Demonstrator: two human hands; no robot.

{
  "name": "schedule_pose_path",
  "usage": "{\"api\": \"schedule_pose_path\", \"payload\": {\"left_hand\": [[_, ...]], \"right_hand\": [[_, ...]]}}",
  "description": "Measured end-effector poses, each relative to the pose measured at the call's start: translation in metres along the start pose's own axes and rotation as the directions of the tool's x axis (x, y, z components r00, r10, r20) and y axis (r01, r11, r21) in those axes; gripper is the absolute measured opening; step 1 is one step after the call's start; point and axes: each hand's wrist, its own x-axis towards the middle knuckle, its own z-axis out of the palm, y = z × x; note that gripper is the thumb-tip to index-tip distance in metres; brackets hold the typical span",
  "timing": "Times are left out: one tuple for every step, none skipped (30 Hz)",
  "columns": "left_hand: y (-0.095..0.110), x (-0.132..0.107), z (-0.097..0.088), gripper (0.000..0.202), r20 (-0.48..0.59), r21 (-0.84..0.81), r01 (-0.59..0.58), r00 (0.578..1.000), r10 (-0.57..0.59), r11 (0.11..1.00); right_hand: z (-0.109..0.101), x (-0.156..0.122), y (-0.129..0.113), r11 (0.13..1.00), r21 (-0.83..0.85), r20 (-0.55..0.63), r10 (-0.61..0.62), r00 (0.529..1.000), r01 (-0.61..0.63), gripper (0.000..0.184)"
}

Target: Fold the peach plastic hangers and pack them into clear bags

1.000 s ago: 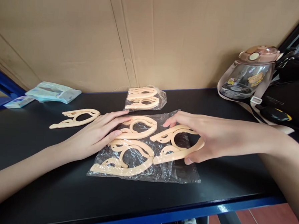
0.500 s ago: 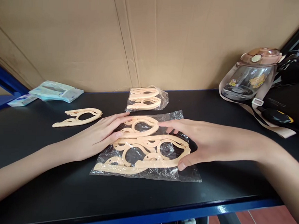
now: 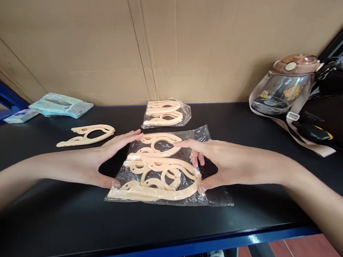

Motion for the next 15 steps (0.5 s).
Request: {"api": "schedule_pose_path", "payload": {"left_hand": [[0.002,0.001,0.003,0.107,-0.008,-0.010,0.005,1.000,-0.005,1.000],[0.003,0.001,0.006,0.106,-0.016,-0.018,0.008,1.000,-0.009,1.000],[0.005,0.001,0.008,0.106,-0.026,-0.024,0.004,1.000,-0.005,1.000],[0.007,0.001,0.010,0.106,-0.037,-0.026,-0.008,0.999,0.007,1.000],[0.009,0.001,0.011,0.106,-0.050,-0.026,-0.025,0.998,0.024,0.999],[0.010,0.000,0.011,0.105,-0.059,-0.023,-0.044,0.997,0.042,0.999],[0.011,-0.001,0.010,0.104,-0.062,-0.017,-0.060,0.996,0.058,0.998],[0.010,-0.001,0.008,0.102,-0.063,-0.010,-0.075,0.995,0.074,0.997],[0.010,-0.001,0.007,0.099,-0.069,-0.004,-0.089,0.994,0.088,0.996],[0.008,-0.001,0.005,0.095,-0.077,0.001,-0.096,0.992,0.096,0.995],[0.007,0.000,0.004,0.091,-0.090,0.004,-0.093,0.992,0.093,0.996],[0.005,0.001,0.003,0.087,-0.101,0.004,-0.083,0.991,0.083,0.997],[0.004,0.003,0.003,0.085,-0.109,0.003,-0.065,0.992,0.065,0.998],[0.002,0.004,0.003,0.083,-0.110,0.000,-0.046,0.993,0.045,0.999],[0.002,0.006,0.003,0.082,-0.107,-0.005,-0.026,0.994,0.026,1.000]], "right_hand": [[0.002,0.002,-0.002,1.000,0.014,-0.008,-0.013,1.000,0.013,0.085],[0.005,0.004,-0.003,0.999,0.030,-0.022,-0.026,0.999,0.027,0.085],[0.007,0.006,-0.004,0.998,0.045,-0.038,-0.036,0.999,0.038,0.085],[0.009,0.008,-0.004,0.997,0.061,-0.054,-0.047,0.997,0.050,0.086],[0.010,0.009,-0.004,0.995,0.078,-0.067,-0.059,0.996,0.064,0.086],[0.011,0.010,-0.003,0.992,0.094,-0.075,-0.076,0.994,0.083,0.085],[0.011,0.011,-0.002,0.989,0.113,-0.075,-0.091,0.993,0.099,0.084],[0.011,0.012,0.000,0.984,0.134,-0.067,-0.108,0.992,0.116,0.082],[0.011,0.012,0.002,0.979,0.157,-0.056,-0.121,0.991,0.129,0.081],[0.011,0.011,0.004,0.975,0.179,-0.042,-0.129,0.991,0.135,0.080],[0.010,0.011,0.005,0.971,0.198,-0.031,-0.133,0.991,0.136,0.080],[0.010,0.011,0.007,0.967,0.215,-0.023,-0.133,0.991,0.135,0.080],[0.009,0.011,0.008,0.964,0.229,-0.018,-0.134,0.991,0.134,0.080],[0.009,0.011,0.008,0.961,0.240,-0.017,-0.139,0.990,0.139,0.080],[0.009,0.011,0.009,0.957,0.251,-0.020,-0.147,0.989,0.147,0.079]]}}
